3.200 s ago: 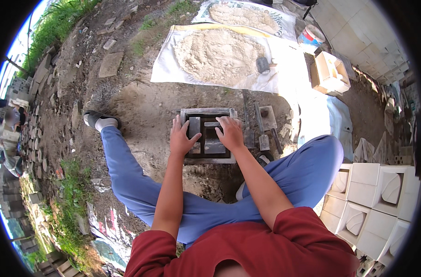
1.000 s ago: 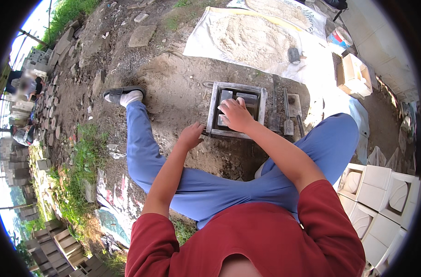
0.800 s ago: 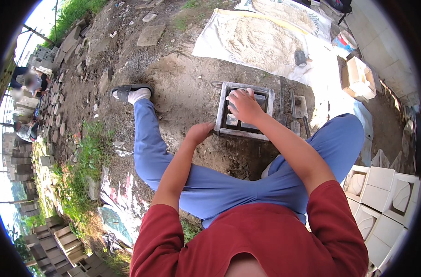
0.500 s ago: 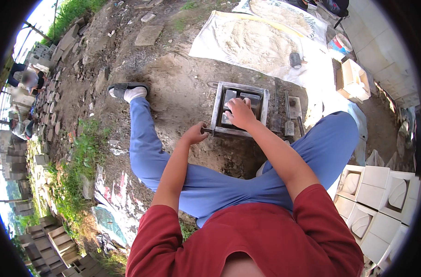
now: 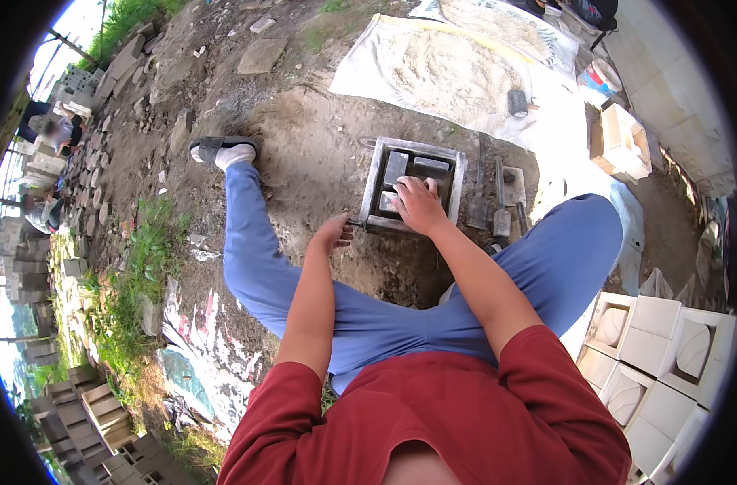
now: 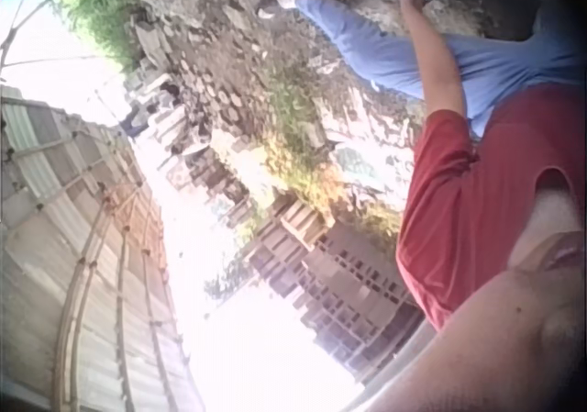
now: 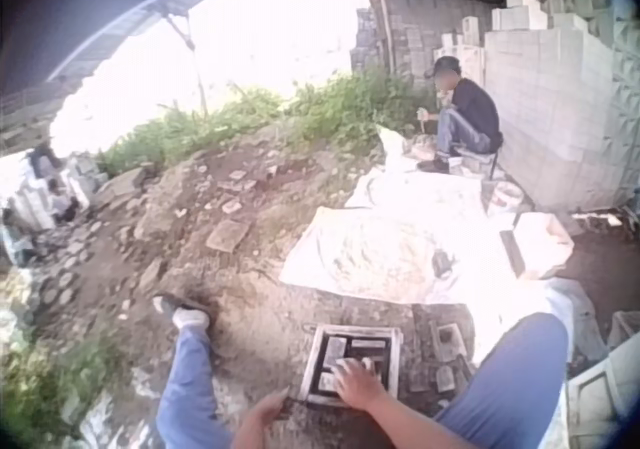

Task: The person assembles metal components to form a block mold, then fits metal dividers into the frame to create sections.

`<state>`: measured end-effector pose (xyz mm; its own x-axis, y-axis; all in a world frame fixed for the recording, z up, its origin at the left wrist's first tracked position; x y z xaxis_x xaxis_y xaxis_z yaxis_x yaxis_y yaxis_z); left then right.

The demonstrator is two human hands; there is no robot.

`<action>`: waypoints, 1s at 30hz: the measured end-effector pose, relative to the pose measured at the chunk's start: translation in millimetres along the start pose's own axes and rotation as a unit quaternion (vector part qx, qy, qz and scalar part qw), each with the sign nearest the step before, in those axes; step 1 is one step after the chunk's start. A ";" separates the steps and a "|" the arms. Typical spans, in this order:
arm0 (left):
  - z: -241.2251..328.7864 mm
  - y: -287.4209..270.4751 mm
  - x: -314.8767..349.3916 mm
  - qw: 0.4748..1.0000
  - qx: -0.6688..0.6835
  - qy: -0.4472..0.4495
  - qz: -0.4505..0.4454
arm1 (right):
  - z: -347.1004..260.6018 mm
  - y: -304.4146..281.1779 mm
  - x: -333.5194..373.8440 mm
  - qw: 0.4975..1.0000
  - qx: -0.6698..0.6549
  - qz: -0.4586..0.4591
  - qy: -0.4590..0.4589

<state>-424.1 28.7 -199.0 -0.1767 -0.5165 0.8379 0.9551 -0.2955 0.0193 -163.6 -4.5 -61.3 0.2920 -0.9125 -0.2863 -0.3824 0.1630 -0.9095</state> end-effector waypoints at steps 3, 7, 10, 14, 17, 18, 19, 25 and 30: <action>6.1 -5.9 9.0 0.996 -0.049 0.069 -0.024 | 0.3 -0.5 4.5 1.000 -0.001 0.007 -0.002; 16.0 2.5 20.0 0.988 -0.071 0.126 -0.062 | 7.2 4.2 15.8 1.000 0.002 -0.019 0.007; 22.7 6.8 14.4 0.973 -0.145 0.154 -0.088 | 10.6 6.1 19.8 0.999 -0.002 -0.033 0.017; 12.8 -21.5 -0.1 0.939 -0.198 0.268 -0.088 | -1.2 3.0 13.6 0.999 -0.019 -0.030 0.001; 7.7 -31.3 -5.9 0.934 -0.231 0.265 -0.071 | -5.5 1.8 9.8 0.999 -0.023 -0.027 -0.003; 6.7 -31.9 -7.7 0.927 -0.243 0.283 -0.045 | -5.4 3.2 9.6 0.999 -0.017 -0.029 -0.004; 11.1 -16.8 -6.7 0.926 -0.244 0.283 -0.055 | 2.2 4.4 14.4 0.999 -0.011 -0.032 0.004; 37.9 15.3 35.7 0.837 -0.390 0.324 0.207 | 8.5 8.6 19.5 0.998 -0.016 -0.049 0.020; 40.9 31.3 39.2 0.868 -0.384 0.165 0.269 | 19.1 9.9 27.6 0.997 -0.009 -0.064 0.035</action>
Point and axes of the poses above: each hand's wrist, its own x-axis away from the middle knuckle, its own y-axis out of the palm, z = x × y, the point moved 4 cm from there along -x, towards the middle knuckle, and after that the axes turned 4 degrees about -y, right-handed, at the moved point
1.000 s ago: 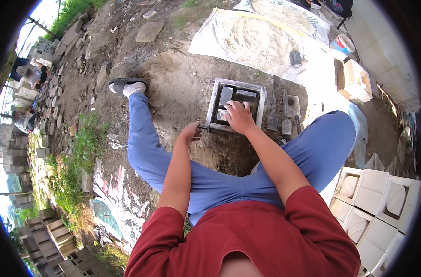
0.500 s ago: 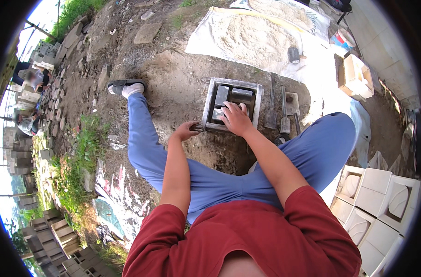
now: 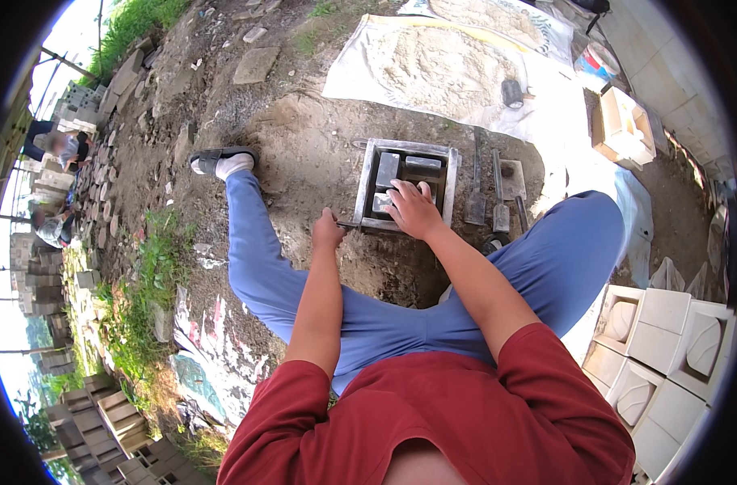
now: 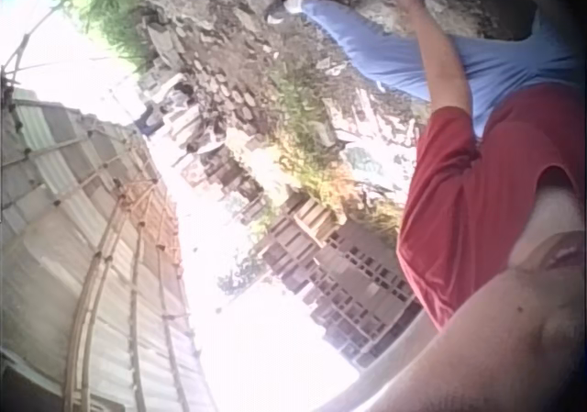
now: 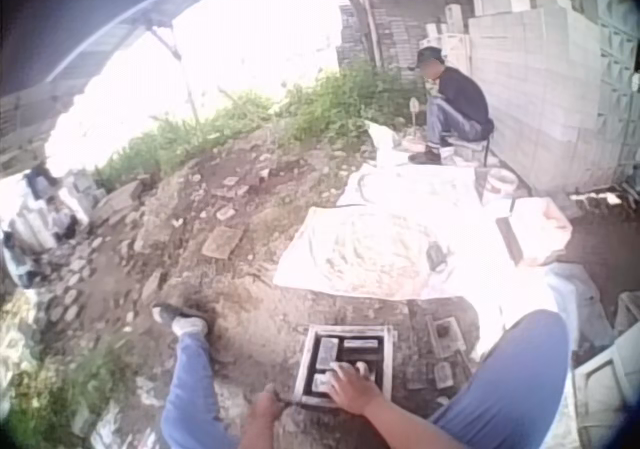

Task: The person assembles metal components to form a block mold, then fits metal dividers into the frame to create sections.

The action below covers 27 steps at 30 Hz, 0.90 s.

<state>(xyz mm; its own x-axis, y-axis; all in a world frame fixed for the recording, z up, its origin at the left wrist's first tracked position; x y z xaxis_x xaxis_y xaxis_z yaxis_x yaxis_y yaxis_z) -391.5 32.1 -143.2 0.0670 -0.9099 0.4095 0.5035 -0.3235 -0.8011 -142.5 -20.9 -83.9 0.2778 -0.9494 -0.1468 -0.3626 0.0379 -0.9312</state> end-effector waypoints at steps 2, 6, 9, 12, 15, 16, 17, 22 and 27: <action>-52.2 -12.1 -16.0 0.981 0.142 -0.082 -0.103 | -22.5 -4.9 -14.4 0.999 -0.013 0.017 -0.026; -58.1 -8.5 -17.3 0.791 0.440 -0.244 -0.347 | -16.5 -2.8 -11.4 1.000 -0.003 0.015 -0.021; -35.1 4.1 -6.2 0.787 0.467 -0.206 -0.347 | -7.9 -1.8 -5.6 1.000 0.004 -0.001 -0.007; -37.7 2.6 -3.1 0.825 0.459 -0.124 -0.305 | -11.8 -1.8 -6.5 1.000 0.004 0.007 -0.013; -41.4 7.0 -7.9 0.844 0.453 -0.055 -0.282 | -11.2 -1.5 -6.6 1.000 0.003 0.005 -0.009; -40.6 8.9 -10.9 0.861 0.434 -0.021 -0.265 | -10.2 -1.0 -5.6 1.000 0.006 0.004 -0.008; -40.7 12.4 -14.4 0.859 0.436 -0.020 -0.268 | -9.4 -0.5 -4.0 1.000 0.008 0.005 -0.009; -44.5 -8.3 -29.8 0.917 0.305 0.190 -0.176 | -21.1 -4.2 -11.8 1.000 0.006 0.008 -0.016; -20.6 -13.7 -13.7 0.937 0.200 0.214 -0.191 | -12.7 -4.8 -6.5 1.000 0.008 0.008 -0.020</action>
Point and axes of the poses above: each hand's wrist, its own x-axis away from the middle knuckle, its own y-axis out of the palm, z = x × y, the point moved 4 cm from there along -x, towards the middle knuckle, and after that the axes turned 4 degrees about -y, right-handed, at the moved point
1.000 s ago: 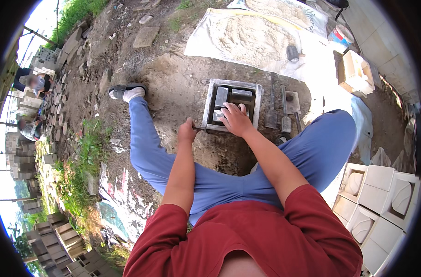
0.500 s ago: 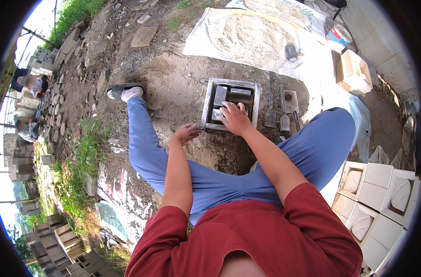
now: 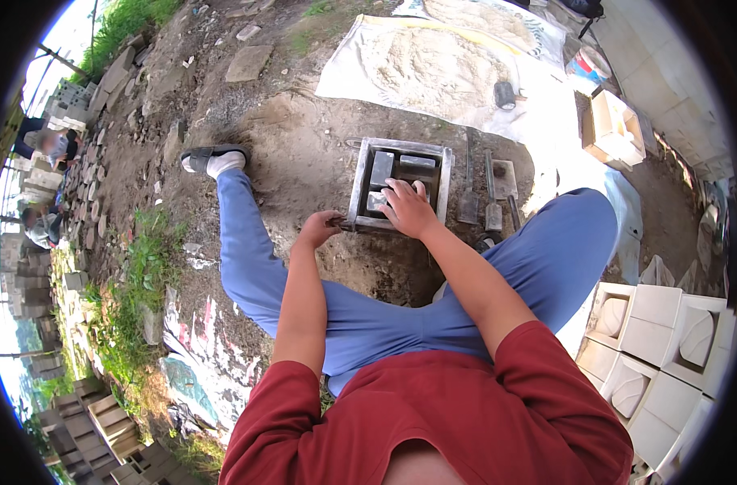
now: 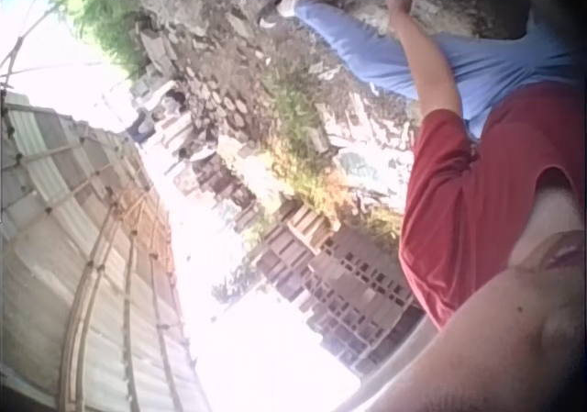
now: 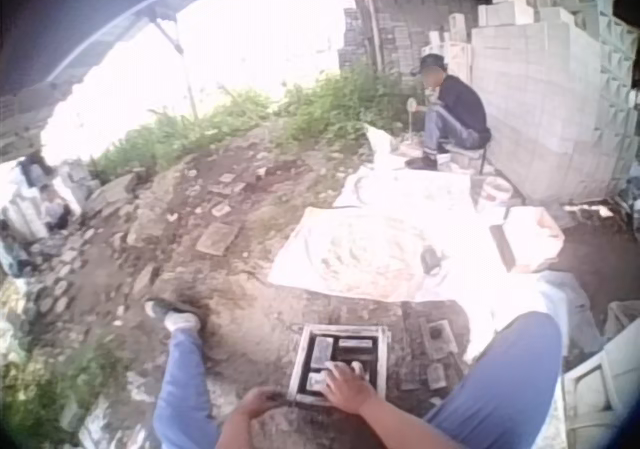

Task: The person assembles metal components to form a block mold, then fits metal dividers into the frame to create sections.

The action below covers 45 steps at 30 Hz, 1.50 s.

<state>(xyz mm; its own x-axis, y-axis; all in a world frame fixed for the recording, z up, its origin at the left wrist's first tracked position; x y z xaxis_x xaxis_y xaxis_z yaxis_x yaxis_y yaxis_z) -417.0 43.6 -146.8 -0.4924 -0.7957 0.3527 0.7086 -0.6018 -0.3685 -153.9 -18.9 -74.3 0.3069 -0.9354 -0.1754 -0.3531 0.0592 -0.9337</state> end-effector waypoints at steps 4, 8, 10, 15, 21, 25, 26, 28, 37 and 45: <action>13.5 -3.7 -3.2 0.963 -0.264 0.007 0.043 | -3.9 -0.8 -1.1 1.000 0.005 0.012 -0.005; 10.5 2.5 6.6 0.928 -0.328 0.086 0.153 | -5.8 -0.3 -5.0 1.000 0.009 0.010 -0.003; 6.8 7.3 3.9 0.917 -0.370 0.045 0.140 | -5.4 0.5 -3.8 1.000 0.017 0.013 0.000; -22.5 -1.9 6.3 0.973 0.004 -0.232 0.017 | -2.7 2.4 -1.3 1.000 0.011 -0.001 0.003; -31.8 29.9 -1.5 0.848 0.355 -0.392 -0.032 | 0.5 1.7 -0.5 1.000 0.016 0.005 0.000; -42.6 31.2 -4.8 0.850 0.391 -0.348 0.066 | -4.1 -1.1 -3.1 1.000 -0.001 0.001 0.002; -44.3 27.1 -2.1 0.869 0.386 -0.305 0.050 | -4.9 -1.6 -4.4 1.000 -0.005 -0.006 0.005; -42.4 32.1 -0.5 0.886 0.381 -0.262 0.028 | -1.6 -2.7 -2.5 1.000 -0.005 -0.014 0.014; -25.1 19.8 7.0 0.902 0.313 -0.295 -0.030 | -13.9 3.6 0.4 0.987 0.129 -0.090 -0.012; -24.0 6.1 3.7 0.962 0.146 -0.224 -0.061 | -19.4 8.1 8.6 0.986 0.154 -0.058 0.012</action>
<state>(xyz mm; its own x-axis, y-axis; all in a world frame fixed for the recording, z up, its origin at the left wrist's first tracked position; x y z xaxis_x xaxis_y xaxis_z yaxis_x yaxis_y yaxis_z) -426.6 35.3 -168.4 -0.3606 -0.5720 0.7367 0.8035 -0.5917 -0.0661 -171.3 -33.2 -77.4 0.3067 -0.9501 -0.0568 -0.0296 0.0502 -0.9983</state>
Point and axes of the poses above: each hand's wrist, its own x-axis away from the middle knuckle, its own y-axis out of the palm, z = x × y, the point moved 4 cm from there along -x, towards the middle knuckle, and after that the axes turned 4 degrees about -y, right-handed, at the moved point
